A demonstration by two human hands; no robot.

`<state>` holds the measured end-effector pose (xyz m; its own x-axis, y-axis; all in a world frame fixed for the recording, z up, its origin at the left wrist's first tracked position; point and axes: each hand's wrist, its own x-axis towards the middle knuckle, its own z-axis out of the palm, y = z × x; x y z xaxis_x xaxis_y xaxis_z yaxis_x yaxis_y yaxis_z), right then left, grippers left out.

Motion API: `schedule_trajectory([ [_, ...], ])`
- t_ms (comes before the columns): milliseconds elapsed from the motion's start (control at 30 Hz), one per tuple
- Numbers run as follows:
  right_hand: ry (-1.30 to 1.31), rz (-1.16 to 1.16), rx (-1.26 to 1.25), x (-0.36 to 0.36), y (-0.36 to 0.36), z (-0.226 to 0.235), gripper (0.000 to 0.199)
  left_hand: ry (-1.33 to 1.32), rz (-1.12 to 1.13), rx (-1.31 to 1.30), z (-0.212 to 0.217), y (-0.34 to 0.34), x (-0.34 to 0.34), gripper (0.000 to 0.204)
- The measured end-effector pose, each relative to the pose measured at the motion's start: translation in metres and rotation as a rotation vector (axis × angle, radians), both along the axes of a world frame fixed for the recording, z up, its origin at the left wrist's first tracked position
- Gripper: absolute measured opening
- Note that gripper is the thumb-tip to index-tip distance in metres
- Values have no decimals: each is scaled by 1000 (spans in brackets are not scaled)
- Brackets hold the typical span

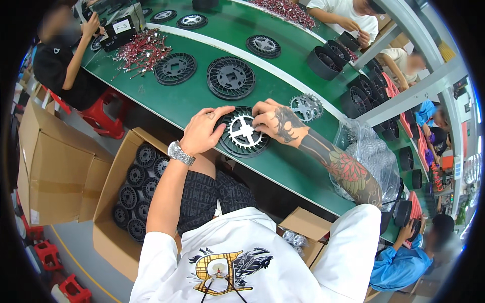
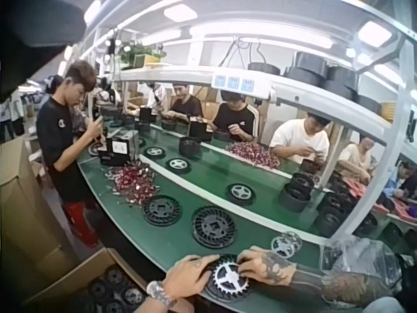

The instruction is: Assembling plastic wheel hubs with metal gears at a manual assembly station.

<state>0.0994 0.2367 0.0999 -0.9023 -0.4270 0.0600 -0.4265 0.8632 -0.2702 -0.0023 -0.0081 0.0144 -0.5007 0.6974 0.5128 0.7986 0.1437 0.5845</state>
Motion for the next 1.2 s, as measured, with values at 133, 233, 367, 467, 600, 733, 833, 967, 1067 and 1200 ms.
schedule_trajectory([
  [133, 25, 44, 24, -5, 5, -9, 14, -70, 6, -115, -2, -1, -1, 51],
  [233, 46, 22, 13, -2, -2, -4, 14, -46, 41, -101, -5, 1, 0, 50],
  [367, -56, -79, 30, -2, -4, 5, 16, -69, 23, -105, -4, -1, -3, 50],
  [467, 13, -14, 61, -2, -1, 1, 16, -67, 24, -10, -7, 0, -4, 49],
  [600, 32, 25, 104, -2, -1, -2, 16, -58, 34, -16, -6, 0, -4, 49],
  [733, 50, 20, 132, -3, -2, -4, 16, -58, 28, -90, -5, -1, -4, 50],
  [833, 31, 21, 141, -2, -4, -2, 16, -57, 24, -88, -5, -1, -5, 50],
  [967, 47, 41, 155, -4, 0, -7, 18, -56, 18, -97, -3, 0, -5, 51],
  [1067, 52, 36, 191, -7, -3, -7, 18, -31, 22, -5, -7, 0, -6, 50],
  [1200, -3, -1, 21, -7, 2, -10, 13, -24, 7, 19, -5, 0, -5, 50],
])
